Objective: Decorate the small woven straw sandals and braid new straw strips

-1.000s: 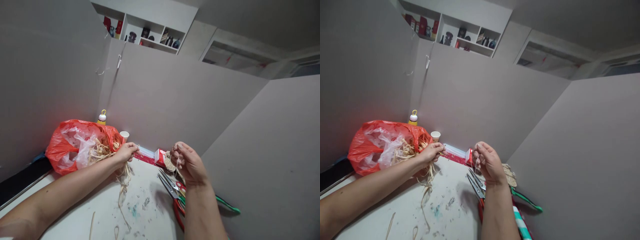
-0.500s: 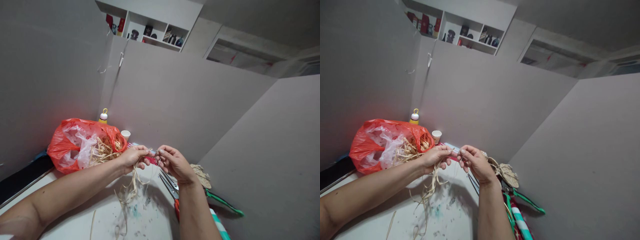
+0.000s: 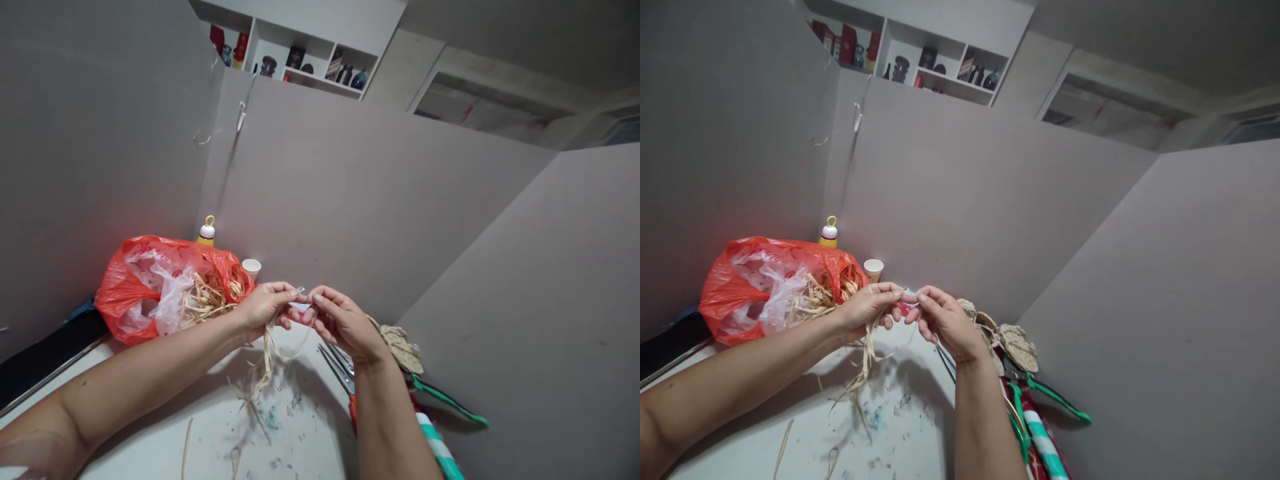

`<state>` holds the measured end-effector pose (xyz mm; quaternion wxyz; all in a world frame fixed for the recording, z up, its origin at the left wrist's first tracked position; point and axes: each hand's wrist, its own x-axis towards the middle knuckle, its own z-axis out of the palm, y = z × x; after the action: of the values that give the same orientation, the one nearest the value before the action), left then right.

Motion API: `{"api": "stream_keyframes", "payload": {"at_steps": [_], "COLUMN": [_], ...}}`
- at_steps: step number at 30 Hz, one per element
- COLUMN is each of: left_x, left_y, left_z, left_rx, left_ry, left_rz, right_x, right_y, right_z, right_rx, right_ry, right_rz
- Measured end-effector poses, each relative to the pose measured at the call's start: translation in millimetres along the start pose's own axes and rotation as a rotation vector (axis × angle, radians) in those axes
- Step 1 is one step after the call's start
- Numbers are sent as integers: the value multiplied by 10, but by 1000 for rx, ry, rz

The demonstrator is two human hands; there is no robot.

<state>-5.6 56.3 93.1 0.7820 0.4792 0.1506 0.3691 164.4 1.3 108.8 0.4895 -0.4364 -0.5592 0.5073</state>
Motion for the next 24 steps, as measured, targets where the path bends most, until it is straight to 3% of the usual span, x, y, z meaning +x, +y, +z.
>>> {"api": "stream_keyframes", "payload": {"at_steps": [5,12,24], "left_x": [-3,22,29], "left_y": [-84,-92,-42], "left_z": [-2,-4,-5], "left_rx": [77,28,23], "left_ry": [-34,37,127], "left_rz": [1,-44,46], "right_x": [12,25,37], "right_y": [6,3,25], "right_z": [38,103,61], "right_rx": [-60,-87,-118], "right_ry": [15,20,104], "right_rz": [5,3,-1]}}
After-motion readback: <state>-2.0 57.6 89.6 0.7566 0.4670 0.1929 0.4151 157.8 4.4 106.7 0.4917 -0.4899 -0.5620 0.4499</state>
